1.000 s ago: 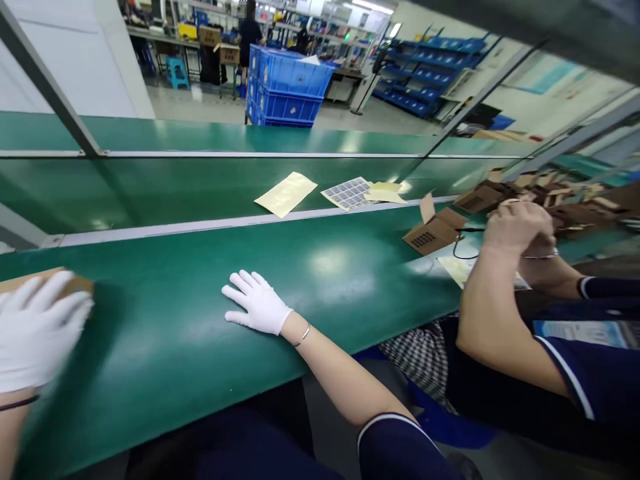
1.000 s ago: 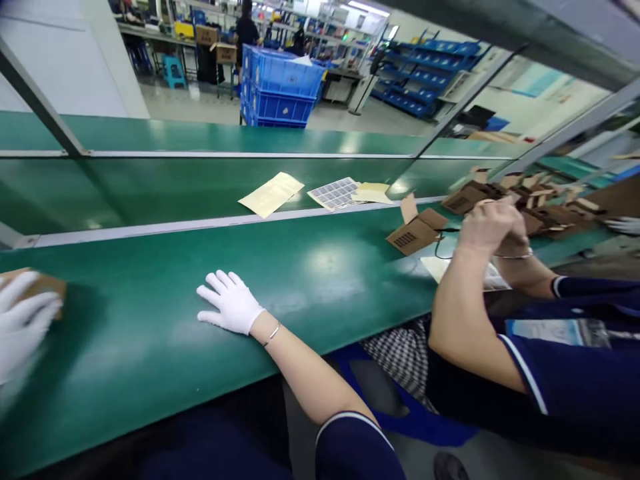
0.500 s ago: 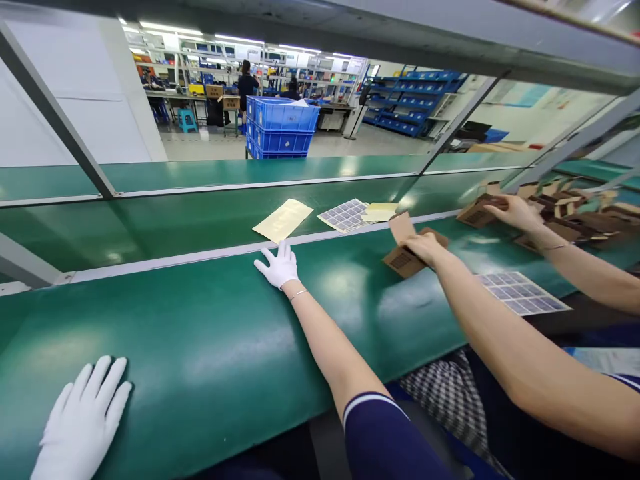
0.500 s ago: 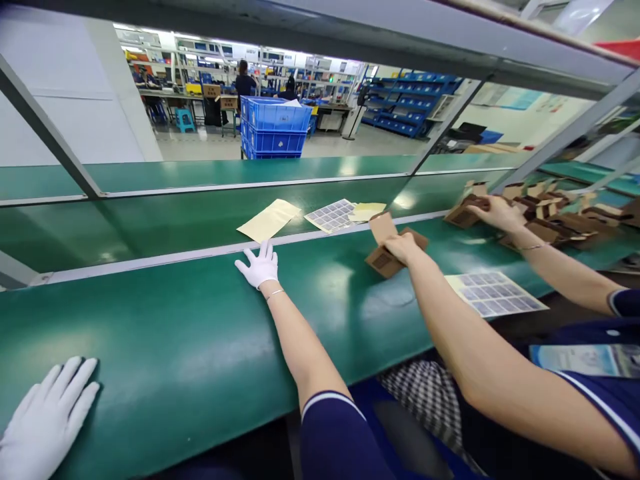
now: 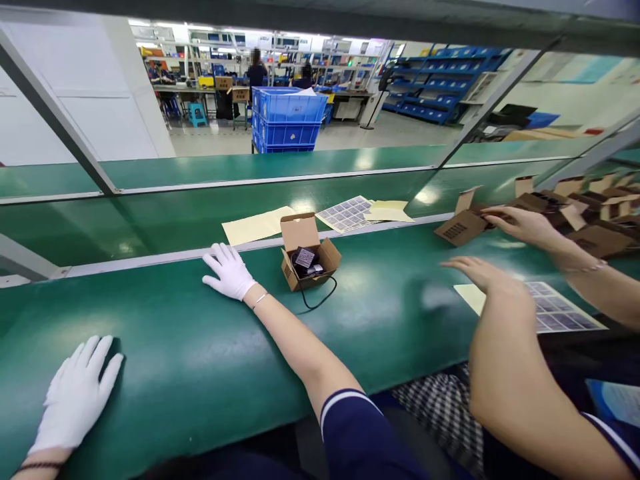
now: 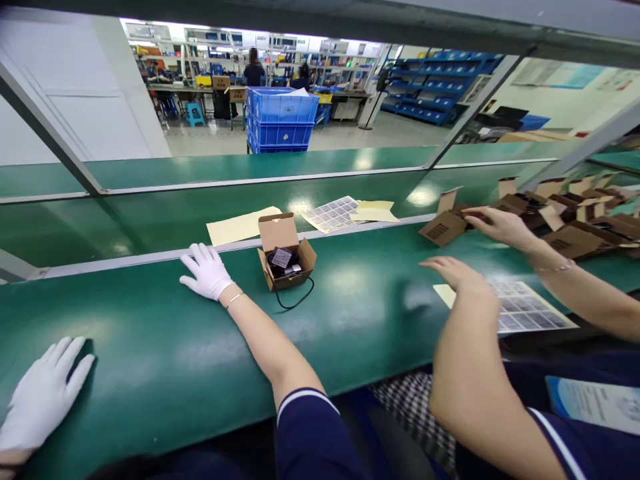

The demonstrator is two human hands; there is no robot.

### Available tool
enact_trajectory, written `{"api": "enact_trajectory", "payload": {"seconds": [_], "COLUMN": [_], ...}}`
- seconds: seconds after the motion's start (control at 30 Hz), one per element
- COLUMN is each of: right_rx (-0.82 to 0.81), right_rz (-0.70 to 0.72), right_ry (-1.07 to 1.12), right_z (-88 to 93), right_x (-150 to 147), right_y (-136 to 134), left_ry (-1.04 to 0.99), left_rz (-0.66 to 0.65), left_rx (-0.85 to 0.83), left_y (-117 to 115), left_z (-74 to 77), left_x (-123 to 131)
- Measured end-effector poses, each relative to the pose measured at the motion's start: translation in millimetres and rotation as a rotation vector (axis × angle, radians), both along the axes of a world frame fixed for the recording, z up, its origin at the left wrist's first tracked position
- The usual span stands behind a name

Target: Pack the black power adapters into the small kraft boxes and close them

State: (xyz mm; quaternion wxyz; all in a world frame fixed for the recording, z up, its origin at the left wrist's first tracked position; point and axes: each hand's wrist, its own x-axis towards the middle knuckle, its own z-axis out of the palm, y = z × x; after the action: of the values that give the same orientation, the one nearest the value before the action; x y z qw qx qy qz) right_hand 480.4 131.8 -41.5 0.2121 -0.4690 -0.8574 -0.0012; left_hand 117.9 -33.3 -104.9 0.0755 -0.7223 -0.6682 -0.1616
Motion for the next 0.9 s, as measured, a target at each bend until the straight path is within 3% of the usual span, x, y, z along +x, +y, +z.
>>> {"api": "enact_trajectory", "payload": {"seconds": [0.1,0.17,0.27,0.3,0.37,0.43,0.6,0.73,0.83,0.9], "right_rx": [0.182,0.236,-0.068,-0.234,-0.346,-0.386,-0.405,-0.371,-0.174,-0.045], "right_rz": [-0.022,-0.282,-0.642,-0.708,-0.737,-0.723,-0.584,-0.416,-0.267,-0.149], "right_ry": [0.104,0.226,0.3,0.277,0.247,0.22,0.134,0.108,0.049,-0.042], "right_z": [34.2,56.6,71.5,70.1,59.4,43.6,19.4,27.0,41.8,51.2], "right_x": [37.3,94.9,186.2,206.4,220.8,201.2,86.5,22.3,-0.3,-9.5], "right_y": [-30.7,-37.7,-37.1,-37.7,-43.2,-55.0,-100.8,-129.3,-133.2,-129.0], "left_ry": [-0.072,-0.157,-0.27,-0.292,-0.311,-0.315,-0.318,-0.233,-0.154,-0.095], "left_rz": [0.003,-0.076,-0.279,-0.342,-0.436,-0.5,-0.566,-0.438,-0.266,-0.266], "left_rx": [0.013,0.064,0.145,0.153,0.146,0.155,0.155,0.085,0.08,0.051], "left_y": [11.5,15.2,14.8,14.0,13.0,13.2,15.0,11.7,9.9,13.7], "left_z": [10.9,15.9,23.1,26.8,37.7,53.1,88.5,95.8,105.1,116.4], "left_x": [48.2,86.7,139.3,153.2,174.1,186.8,193.4,175.5,158.4,152.0]}}
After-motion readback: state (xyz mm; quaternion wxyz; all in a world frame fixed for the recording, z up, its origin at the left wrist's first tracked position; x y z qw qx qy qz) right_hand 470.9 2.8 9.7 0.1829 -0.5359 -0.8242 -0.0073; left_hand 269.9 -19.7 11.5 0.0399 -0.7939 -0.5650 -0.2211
